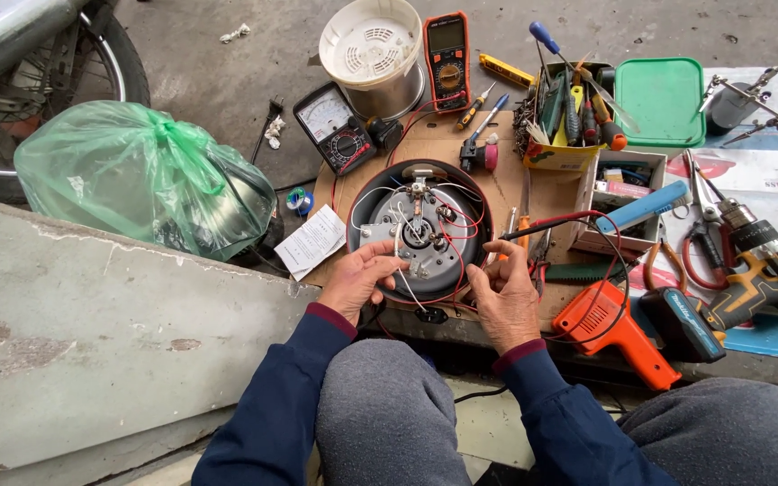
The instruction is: The person sits on the ground and works on a circular electrical device, using pliers to strip and adjust wires. They then use a multimeter to test the connections on the device.
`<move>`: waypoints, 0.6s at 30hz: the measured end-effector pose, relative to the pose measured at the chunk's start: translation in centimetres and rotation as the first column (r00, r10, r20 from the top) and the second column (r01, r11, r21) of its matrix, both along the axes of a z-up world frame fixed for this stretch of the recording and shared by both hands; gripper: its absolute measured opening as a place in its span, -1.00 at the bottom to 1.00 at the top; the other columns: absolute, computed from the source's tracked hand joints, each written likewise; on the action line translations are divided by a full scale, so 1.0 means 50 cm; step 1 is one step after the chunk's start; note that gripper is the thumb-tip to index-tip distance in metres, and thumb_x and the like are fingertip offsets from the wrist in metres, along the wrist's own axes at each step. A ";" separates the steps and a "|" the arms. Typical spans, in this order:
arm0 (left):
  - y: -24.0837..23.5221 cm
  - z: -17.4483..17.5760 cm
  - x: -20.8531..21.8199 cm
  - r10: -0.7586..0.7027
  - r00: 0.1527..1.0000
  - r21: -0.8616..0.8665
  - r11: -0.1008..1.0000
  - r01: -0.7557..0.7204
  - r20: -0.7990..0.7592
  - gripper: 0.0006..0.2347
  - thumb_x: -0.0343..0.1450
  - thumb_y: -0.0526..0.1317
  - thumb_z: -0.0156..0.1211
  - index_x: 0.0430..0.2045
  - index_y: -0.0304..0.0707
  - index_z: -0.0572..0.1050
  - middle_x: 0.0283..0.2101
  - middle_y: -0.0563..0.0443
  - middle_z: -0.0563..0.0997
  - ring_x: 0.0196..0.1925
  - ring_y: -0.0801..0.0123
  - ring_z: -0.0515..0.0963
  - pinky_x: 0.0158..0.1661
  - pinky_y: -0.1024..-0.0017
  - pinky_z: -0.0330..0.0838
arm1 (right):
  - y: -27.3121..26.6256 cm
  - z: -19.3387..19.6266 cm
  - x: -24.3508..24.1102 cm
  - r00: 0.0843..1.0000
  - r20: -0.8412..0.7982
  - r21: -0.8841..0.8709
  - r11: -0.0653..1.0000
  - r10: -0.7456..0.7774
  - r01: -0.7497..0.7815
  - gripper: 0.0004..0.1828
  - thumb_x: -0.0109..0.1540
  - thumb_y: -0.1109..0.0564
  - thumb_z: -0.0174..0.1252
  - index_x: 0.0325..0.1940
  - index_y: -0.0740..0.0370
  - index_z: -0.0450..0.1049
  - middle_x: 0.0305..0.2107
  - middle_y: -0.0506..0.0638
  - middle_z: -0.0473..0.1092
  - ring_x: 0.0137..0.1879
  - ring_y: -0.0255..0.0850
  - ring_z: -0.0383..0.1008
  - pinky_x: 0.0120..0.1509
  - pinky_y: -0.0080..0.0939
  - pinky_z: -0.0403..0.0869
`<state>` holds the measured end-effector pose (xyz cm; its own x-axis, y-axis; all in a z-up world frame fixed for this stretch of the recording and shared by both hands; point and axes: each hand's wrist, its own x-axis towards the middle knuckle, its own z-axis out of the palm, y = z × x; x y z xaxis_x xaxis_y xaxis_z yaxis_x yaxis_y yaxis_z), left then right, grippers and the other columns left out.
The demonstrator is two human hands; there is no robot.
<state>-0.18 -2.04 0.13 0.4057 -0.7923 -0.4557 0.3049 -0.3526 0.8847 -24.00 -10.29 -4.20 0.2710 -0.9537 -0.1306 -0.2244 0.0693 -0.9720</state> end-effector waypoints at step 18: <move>-0.014 -0.012 0.014 0.073 0.997 0.147 0.987 -0.069 -0.025 -0.81 0.47 -0.18 0.44 -0.14 -0.27 0.68 -0.26 -0.22 0.82 -0.70 0.64 0.47 -0.74 0.76 0.02 | 0.017 0.018 0.000 0.999 -0.032 -0.004 1.000 -0.002 0.002 -0.60 0.41 0.16 0.31 0.30 -0.01 0.39 -0.43 0.00 0.50 -0.36 -0.13 0.65 -0.20 -0.12 0.59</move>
<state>0.52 -2.73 -0.50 0.4428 -0.6860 -0.5773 0.3596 -0.4540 0.8152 -24.01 -9.43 -3.30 0.2645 -0.9548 -0.1354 -0.2548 0.0662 -0.9647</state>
